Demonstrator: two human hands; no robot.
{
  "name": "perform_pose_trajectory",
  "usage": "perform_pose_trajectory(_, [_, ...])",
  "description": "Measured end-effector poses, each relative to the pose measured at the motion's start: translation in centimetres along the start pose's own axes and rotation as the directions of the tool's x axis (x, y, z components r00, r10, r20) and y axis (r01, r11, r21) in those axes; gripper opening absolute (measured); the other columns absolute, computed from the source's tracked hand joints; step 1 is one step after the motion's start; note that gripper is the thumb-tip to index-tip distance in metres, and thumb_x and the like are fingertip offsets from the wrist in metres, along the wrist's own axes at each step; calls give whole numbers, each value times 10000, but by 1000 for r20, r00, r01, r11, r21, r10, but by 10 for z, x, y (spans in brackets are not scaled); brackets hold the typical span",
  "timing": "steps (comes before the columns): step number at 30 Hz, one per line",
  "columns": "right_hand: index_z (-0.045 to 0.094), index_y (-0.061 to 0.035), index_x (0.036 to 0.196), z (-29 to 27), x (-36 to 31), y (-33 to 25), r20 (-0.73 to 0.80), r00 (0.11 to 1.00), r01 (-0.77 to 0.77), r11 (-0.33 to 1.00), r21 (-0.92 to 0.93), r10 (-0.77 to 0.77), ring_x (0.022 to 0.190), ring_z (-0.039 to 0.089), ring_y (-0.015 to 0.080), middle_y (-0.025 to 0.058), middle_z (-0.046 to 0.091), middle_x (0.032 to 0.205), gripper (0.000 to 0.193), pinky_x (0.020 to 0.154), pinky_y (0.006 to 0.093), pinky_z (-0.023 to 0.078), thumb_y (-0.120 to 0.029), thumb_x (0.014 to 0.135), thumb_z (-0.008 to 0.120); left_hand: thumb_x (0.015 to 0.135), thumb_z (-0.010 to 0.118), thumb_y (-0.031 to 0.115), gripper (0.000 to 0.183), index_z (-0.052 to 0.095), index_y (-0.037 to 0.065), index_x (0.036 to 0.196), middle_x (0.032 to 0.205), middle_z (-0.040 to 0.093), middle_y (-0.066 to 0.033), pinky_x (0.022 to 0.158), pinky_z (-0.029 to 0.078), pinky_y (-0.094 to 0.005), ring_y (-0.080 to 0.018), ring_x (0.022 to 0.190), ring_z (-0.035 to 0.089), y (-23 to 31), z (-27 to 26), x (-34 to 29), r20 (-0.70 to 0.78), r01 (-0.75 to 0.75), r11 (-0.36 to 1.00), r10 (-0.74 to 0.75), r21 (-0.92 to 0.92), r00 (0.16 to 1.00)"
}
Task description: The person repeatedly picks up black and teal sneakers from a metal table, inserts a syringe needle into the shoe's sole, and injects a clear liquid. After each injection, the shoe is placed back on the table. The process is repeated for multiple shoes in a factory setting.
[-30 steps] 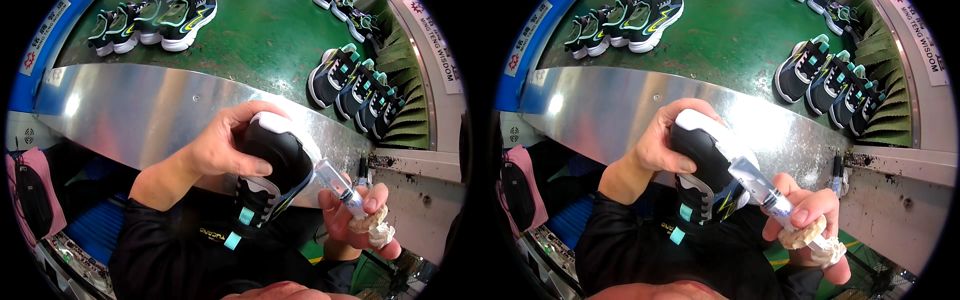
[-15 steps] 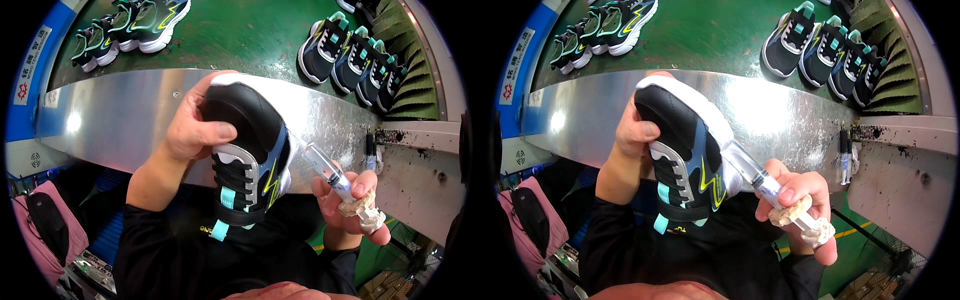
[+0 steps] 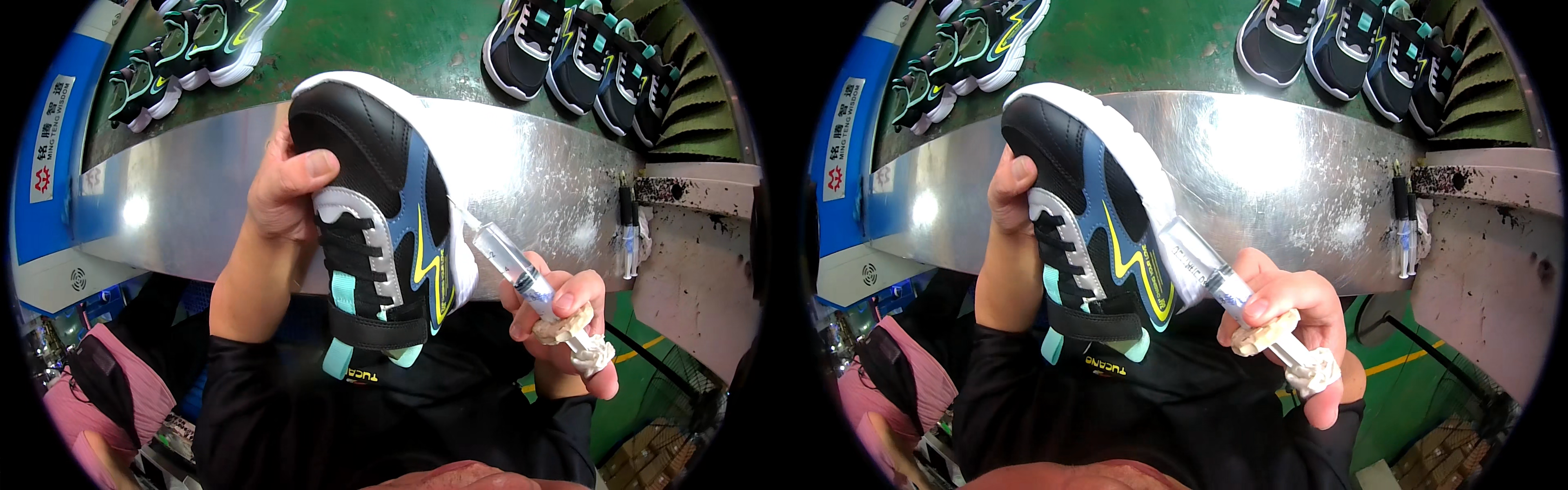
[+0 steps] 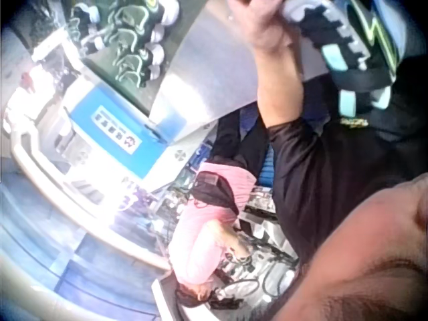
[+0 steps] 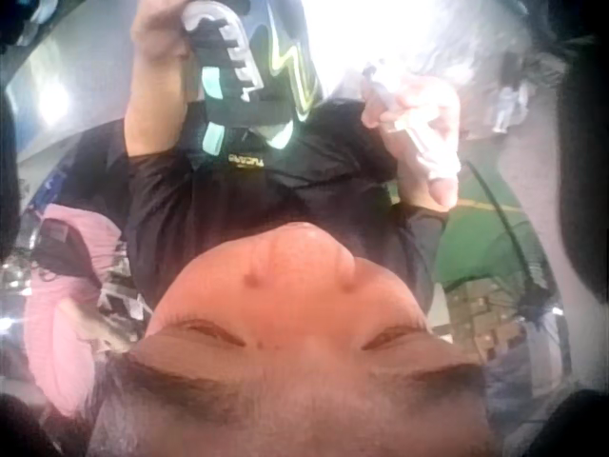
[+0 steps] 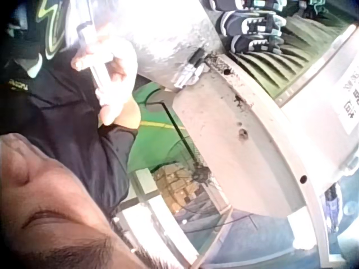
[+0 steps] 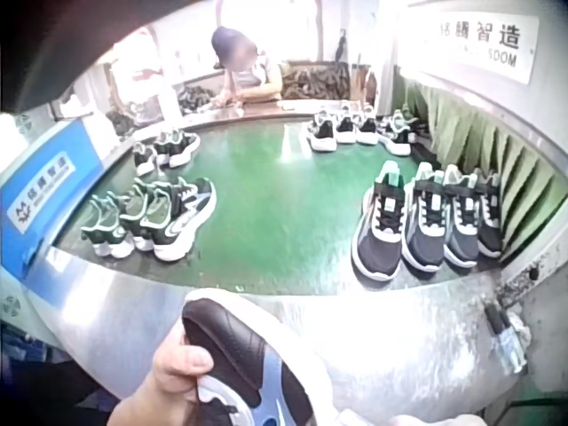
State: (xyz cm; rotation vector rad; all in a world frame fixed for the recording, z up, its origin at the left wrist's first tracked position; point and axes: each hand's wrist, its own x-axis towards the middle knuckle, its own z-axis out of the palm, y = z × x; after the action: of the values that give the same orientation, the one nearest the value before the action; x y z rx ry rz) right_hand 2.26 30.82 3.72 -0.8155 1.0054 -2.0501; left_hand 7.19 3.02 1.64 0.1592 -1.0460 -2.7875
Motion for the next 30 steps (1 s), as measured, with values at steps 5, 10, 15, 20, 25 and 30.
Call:
perform_pose_trajectory(5, [495,-20,1128,-1,-10,11,14,997,75,995,60,-76,754,453,184,122,572,804,829,642,276,384,-634,624,733,715,605,78,465,522,-51,1154,1041,628,-187,816,541,-387,-279,912,650,-2,-1,4,28,27,999,-26,-26,999])
perform_pose_trajectory(10, [519,-106,1095,-1,-24,11,-32,999,-18,999,-31,17,757,415,198,116,627,794,776,678,310,326,-685,613,706,773,590,114,424,523,-53,1157,1050,628,-188,812,540,-393,-279,913,650,-4,-11,7,-14,34,998,-34,-52,999])
perform_pose_trajectory(15, [559,11,1111,-4,-38,19,-2,999,32,999,21,-32,728,458,162,121,635,846,852,657,258,359,-619,579,774,833,534,105,338,542,-45,1136,1059,632,-181,834,531,-396,-263,948,643,-2,-26,12,152,72,984,-48,-162,987])
perform_pose_trajectory(20, [584,-9,1088,0,-60,26,-61,997,47,999,4,-46,702,455,158,115,651,831,835,654,270,314,-655,583,746,859,533,151,177,631,4,875,814,680,-169,606,595,-412,-272,693,687,-8,-35,13,-221,69,990,-95,-122,971])
perform_pose_trajectory(25, [581,-16,1084,-3,-72,33,-69,996,58,998,10,-58,683,436,156,107,652,818,826,647,274,307,-667,597,728,861,562,165,162,617,18,822,776,673,-126,591,588,-356,-224,666,677,-7,-57,18,-176,134,981,-158,-140,972])
perform_pose_trajectory(30, [578,-15,1076,-7,-77,37,-62,995,84,996,3,-83,664,419,147,93,658,825,817,641,280,292,-659,597,733,861,563,142,130,605,32,807,734,654,-83,578,570,-309,-184,640,659,-1,-59,21,-249,117,992,-123,-40,961])
